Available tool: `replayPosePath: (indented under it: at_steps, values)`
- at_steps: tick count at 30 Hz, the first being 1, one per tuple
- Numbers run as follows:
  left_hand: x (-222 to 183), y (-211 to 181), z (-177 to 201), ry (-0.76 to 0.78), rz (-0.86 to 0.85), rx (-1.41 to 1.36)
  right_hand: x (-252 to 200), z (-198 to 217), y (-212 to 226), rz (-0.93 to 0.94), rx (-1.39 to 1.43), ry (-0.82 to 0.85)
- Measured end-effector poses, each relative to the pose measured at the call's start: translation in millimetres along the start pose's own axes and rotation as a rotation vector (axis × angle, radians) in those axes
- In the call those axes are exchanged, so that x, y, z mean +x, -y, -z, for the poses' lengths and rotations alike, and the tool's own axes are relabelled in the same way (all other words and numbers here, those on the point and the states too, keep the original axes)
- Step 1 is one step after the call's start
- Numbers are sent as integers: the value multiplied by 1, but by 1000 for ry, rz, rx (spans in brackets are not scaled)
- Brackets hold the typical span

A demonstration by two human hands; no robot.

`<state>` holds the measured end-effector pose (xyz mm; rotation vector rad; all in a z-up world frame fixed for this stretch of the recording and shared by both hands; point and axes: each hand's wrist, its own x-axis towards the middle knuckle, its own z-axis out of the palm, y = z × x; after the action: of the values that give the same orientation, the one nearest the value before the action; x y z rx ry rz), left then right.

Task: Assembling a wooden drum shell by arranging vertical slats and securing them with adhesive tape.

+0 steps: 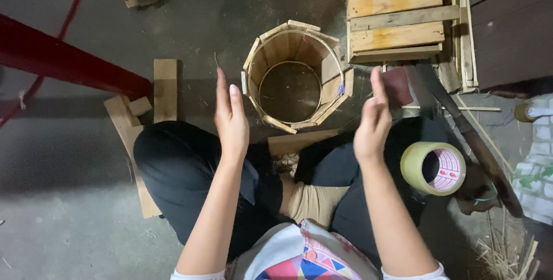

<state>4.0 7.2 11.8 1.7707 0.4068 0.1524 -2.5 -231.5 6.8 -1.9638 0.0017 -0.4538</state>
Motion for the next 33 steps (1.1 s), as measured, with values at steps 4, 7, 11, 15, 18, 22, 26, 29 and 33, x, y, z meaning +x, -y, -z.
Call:
replayPosePath:
  at_steps: [4,7,11,15,18,22,26,29,33]
  values:
    - [-15,-35,-7,-34,-488,281,18,-2,0,-360,218,92]
    - [-20,-31,-46,136,-556,502,26,-8,-3,-431,352,163]
    - [-18,-6,-114,278,-476,621,36,-20,14,-477,447,193]
    - [-12,-18,-141,592,-159,516,47,-21,8,-392,447,293]
    - [-12,-32,-136,630,-94,471,55,-25,4,-415,480,331]
    - [-15,-45,-129,640,-75,450,60,-29,10,-470,540,333]
    - [-12,-47,-126,686,-72,459,64,-28,13,-441,499,352]
    - [-11,-47,-126,694,-91,452,68,-27,19,-413,423,385]
    - [-9,-47,-123,693,-68,450,68,-32,15,-439,524,364]
